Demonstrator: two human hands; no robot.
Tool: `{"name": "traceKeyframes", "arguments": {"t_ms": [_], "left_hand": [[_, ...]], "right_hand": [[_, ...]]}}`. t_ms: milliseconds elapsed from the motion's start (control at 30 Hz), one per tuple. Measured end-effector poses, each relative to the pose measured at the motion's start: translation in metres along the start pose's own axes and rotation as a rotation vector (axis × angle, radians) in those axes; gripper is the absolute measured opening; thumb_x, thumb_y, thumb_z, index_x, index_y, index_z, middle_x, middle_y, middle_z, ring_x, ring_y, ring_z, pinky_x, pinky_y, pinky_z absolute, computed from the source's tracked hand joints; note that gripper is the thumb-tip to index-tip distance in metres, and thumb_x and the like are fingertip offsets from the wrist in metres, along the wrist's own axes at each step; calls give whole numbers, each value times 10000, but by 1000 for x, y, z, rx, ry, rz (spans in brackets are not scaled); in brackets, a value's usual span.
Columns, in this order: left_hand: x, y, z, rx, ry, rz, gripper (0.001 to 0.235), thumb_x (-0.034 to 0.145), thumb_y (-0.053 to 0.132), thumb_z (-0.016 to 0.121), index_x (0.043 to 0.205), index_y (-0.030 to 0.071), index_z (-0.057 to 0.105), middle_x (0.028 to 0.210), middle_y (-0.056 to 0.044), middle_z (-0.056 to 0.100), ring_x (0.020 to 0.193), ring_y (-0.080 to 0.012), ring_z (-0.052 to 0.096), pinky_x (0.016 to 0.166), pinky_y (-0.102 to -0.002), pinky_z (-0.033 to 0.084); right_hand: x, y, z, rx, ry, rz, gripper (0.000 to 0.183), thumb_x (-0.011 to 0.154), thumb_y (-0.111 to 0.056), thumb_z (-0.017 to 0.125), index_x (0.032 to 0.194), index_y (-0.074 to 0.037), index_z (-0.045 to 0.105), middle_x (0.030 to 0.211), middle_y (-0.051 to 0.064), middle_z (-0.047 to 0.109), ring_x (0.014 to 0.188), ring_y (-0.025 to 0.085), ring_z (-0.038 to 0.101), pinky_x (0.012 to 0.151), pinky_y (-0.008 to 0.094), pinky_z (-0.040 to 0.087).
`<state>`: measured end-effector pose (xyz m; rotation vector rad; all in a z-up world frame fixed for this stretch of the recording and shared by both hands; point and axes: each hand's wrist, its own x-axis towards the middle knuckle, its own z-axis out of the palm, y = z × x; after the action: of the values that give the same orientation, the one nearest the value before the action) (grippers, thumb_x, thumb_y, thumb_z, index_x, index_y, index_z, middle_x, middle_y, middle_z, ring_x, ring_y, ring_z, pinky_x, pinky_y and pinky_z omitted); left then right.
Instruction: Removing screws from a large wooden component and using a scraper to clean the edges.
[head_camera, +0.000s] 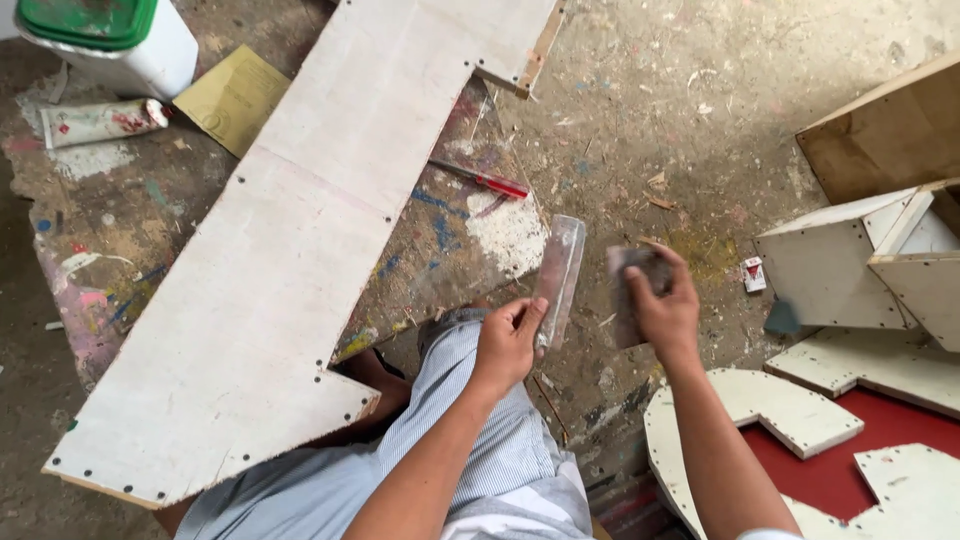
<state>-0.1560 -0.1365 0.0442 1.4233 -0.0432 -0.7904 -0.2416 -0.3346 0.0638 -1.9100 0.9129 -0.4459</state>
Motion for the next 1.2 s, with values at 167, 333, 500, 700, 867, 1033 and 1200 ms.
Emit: {"name": "traceKeyframes", "arguments": {"t_ms": [167,333,500,700,867,1033,1200], "left_hand": [[-16,41,-3,-524,-245,-325,464,1043,201,572,1493,173,462,617,-77,558,444,-74,581,333,-91,451],[-2,-1,0,-665,-618,-657,685,988,734,490,702,114,547,530,70,331,403,20,342,325,-76,208],[6,-19,-5,-525,-497,-498,626,975,660,542,1324,148,628,1057,-84,644,611,-97,520,396,-142,347],[16,-36,-8,-114,-333,-179,439,1095,440,539,1285,74,690,928,-81,667,743,-145,632,594,-241,552],[3,3,-7,-20,-305,-64,440,1107,434,505,897,115,725,650,43,503,605,-82,414,545,-193,317],[-19,43,-11,-22,-358,-72,465,1102,466,485,928,89,693,695,-16,494,662,-156,417,613,-278,383],[-7,21,-7,-11,-361,-56,419,1093,460,522,946,117,713,718,-30,574,693,-141,469,667,-281,394]], "right_hand": [[27,-1,2,621,-62,358,300,1081,-325,561,1372,-295,495,1016,68,675,753,96,610,638,175,497],[38,17,26,576,-34,293,395,985,-241,729,1335,-254,545,1082,105,724,768,164,700,667,282,599],[30,-15,35,408,48,217,488,939,-220,805,1347,-217,537,1055,104,691,831,199,686,721,340,607],[44,-22,18,-269,166,-34,587,864,-444,880,1348,-290,586,1168,225,684,1075,458,668,910,543,556],[4,-29,31,-308,-170,-53,680,751,-377,917,1337,-247,598,1128,262,689,1044,503,684,903,599,580],[27,-15,12,-273,1,-76,629,870,-418,847,1372,-194,541,1143,301,657,1065,543,643,906,653,547],[-11,-17,31,-283,-106,-105,662,727,-421,910,1299,-227,639,1044,255,705,1008,496,684,839,577,588]]}}
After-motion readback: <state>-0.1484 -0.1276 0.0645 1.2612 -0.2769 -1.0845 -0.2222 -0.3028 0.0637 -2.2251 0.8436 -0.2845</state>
